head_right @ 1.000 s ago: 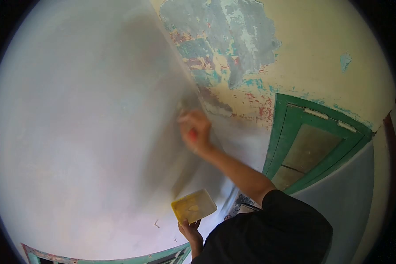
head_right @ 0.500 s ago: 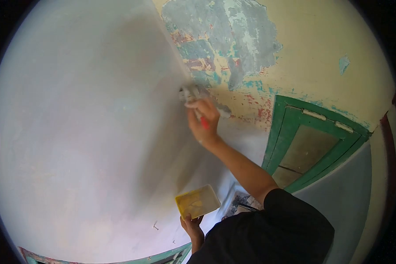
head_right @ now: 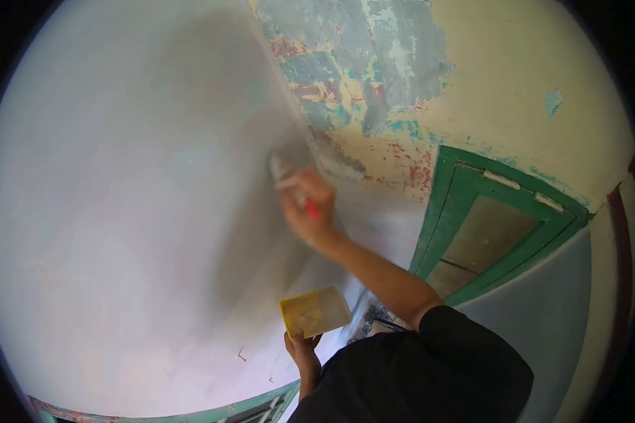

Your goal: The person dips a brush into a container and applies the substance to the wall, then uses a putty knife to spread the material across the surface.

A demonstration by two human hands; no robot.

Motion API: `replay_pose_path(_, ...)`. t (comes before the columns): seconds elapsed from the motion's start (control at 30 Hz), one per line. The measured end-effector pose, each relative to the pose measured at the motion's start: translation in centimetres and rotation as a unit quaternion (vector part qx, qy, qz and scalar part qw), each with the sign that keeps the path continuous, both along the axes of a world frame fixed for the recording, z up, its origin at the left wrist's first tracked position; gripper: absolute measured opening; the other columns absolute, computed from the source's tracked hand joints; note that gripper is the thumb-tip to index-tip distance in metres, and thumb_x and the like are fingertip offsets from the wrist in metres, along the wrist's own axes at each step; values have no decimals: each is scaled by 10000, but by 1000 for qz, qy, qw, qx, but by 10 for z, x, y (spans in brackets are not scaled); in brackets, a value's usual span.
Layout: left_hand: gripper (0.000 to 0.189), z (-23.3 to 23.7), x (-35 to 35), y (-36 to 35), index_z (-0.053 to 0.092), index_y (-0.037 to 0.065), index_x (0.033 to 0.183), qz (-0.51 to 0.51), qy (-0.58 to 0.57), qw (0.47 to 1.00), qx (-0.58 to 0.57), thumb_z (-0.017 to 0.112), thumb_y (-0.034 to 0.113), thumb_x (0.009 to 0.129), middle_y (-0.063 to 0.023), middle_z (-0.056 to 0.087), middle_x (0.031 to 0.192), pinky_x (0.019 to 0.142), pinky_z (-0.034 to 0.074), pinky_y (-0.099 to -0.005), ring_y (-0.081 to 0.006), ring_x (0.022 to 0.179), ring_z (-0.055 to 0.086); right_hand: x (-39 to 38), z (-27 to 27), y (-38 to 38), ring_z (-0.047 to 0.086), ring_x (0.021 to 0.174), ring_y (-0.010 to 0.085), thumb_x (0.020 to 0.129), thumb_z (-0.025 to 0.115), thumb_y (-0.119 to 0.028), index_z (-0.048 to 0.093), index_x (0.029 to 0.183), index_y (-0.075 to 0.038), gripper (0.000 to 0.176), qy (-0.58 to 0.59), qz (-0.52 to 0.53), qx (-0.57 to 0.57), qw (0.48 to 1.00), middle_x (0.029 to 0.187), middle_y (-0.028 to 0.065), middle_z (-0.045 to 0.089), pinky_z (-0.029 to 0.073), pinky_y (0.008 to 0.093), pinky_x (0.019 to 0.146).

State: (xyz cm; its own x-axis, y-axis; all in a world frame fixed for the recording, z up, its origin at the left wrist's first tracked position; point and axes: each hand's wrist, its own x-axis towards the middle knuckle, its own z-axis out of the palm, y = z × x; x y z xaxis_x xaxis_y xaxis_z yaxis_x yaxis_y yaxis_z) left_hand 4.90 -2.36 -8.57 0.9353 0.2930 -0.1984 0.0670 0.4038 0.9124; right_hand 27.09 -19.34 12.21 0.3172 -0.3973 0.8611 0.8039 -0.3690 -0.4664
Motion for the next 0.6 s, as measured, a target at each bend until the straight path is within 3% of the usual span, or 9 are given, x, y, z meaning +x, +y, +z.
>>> replay_pose_path(0.07,390,0,-3,-1,449,6,1267,5,-4,1000,-9,584,247,992,-164,575,1186,914,590,-479,-302,1060,662,-41,-9,48,671,760,235,723,707,65,699,852,-88,200,-28,18,-87,996,883,101,683,524,330,618)
replay_pose_path(0.17,405,-2,0,-4,459,10,1260,20,-2,1000,-19,599,276,989,-147,585,1163,897,598,-464,-281,1035,670,-102,-39,96,674,756,232,773,729,54,704,873,-63,156,-58,174,-156,971,951,114,691,526,318,543)
replay_pose_path(0.3,412,-56,5,17,469,11,1252,-14,-52,999,1,608,296,990,-135,588,1138,872,609,-445,-259,1011,670,-135,-47,103,688,790,213,811,762,3,706,910,-61,130,-111,364,-215,900,1001,126,698,518,278,503)
replay_pose_path(0.37,413,-58,0,15,468,5,1251,-16,-56,998,25,605,294,991,-139,582,1143,866,613,-440,-260,1014,666,-123,-57,88,680,802,238,784,740,32,709,922,-85,183,-38,290,-251,923,1003,125,712,535,323,583)
replay_pose_path(0.4,398,-9,3,-1,462,-16,1250,22,2,1000,-16,588,262,994,-151,568,1153,874,614,-445,-272,1023,659,-106,-56,73,675,811,251,771,728,42,707,921,-95,204,-22,238,-257,936,1004,125,717,541,342,622)
replay_pose_path(0.43,401,-14,-1,2,453,-34,1251,26,6,1000,-6,584,245,994,-164,559,1165,882,615,-450,-284,1042,651,-85,-49,59,657,807,282,752,706,45,698,906,-106,216,-34,234,-186,954,964,117,714,535,372,675)
replay_pose_path(0.47,402,-13,-6,6,452,-35,1252,29,12,999,-11,590,239,991,-165,560,1158,882,615,-447,-285,1042,649,-76,-54,49,645,798,297,753,679,39,665,863,-80,163,9,129,-152,980,884,104,695,523,394,705)
replay_pose_path(0.5,404,-13,-9,8,451,-36,1253,32,16,999,-18,595,233,988,-166,560,1152,882,616,-445,-285,1043,648,-68,-54,35,652,806,288,741,682,66,680,873,-88,203,25,42,-137,989,919,120,687,524,371,690)
replay_pose_path(0.6,408,-11,-24,17,453,-34,1250,54,39,998,-13,610,224,975,-163,561,1139,870,619,-435,-278,1032,647,-73,-68,43,661,818,276,737,682,80,707,905,-87,238,147,18,-28,989,936,135,661,528,341,693)
